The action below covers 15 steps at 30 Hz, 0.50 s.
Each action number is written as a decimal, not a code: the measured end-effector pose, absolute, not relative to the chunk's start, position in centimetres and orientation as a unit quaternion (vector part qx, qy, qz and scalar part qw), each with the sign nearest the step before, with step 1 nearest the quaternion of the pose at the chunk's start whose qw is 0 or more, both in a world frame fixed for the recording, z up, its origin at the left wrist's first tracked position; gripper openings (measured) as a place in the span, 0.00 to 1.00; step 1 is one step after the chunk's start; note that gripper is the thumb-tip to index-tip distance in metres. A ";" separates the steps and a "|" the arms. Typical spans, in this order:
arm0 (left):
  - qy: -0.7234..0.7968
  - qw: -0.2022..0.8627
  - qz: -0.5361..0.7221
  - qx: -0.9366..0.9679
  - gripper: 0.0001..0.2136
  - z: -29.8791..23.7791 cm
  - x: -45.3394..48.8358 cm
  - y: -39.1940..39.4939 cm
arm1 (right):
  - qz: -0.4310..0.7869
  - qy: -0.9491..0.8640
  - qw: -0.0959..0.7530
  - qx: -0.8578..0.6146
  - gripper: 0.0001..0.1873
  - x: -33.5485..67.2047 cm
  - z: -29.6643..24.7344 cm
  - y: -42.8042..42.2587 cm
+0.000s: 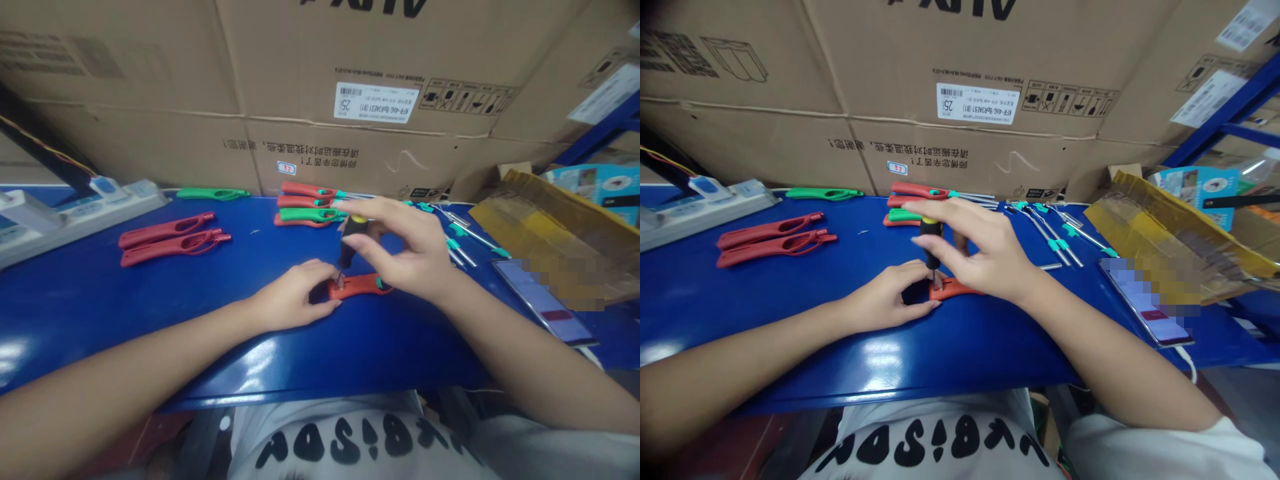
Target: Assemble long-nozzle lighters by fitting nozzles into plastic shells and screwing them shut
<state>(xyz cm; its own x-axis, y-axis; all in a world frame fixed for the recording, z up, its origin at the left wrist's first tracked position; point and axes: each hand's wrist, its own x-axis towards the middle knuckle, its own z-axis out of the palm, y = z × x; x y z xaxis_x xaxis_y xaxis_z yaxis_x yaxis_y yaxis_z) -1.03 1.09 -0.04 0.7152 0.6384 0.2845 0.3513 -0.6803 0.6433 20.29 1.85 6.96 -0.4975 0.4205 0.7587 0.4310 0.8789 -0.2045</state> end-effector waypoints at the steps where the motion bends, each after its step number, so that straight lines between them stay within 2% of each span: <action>1: 0.281 0.283 0.253 0.882 0.08 -0.1 -1.0 1.1 | -0.054 -0.865 0.447 -0.223 0.14 20.4 7.0 1.9; 3: 0.279 0.282 0.257 0.881 0.09 -0.2 -1.1 1.1 | -0.124 -0.856 0.463 -0.191 0.08 20.7 7.0 2.0; 5: 0.278 0.284 0.259 0.880 0.10 -0.2 -1.1 1.1 | -0.116 -0.859 0.460 -0.190 0.08 20.9 7.2 2.1; 11: 0.282 0.287 0.257 0.879 0.09 -0.1 -1.1 1.1 | 0.161 -0.883 0.394 -0.201 0.18 21.1 7.8 2.0; 13: 0.285 0.285 0.257 0.878 0.09 -0.2 -1.1 1.2 | 0.143 -0.879 0.403 -0.211 0.17 21.1 7.6 1.9; 15: 0.286 0.278 0.259 0.880 0.09 -0.4 -1.1 1.2 | 0.036 -0.875 0.431 -0.217 0.13 20.9 7.2 1.7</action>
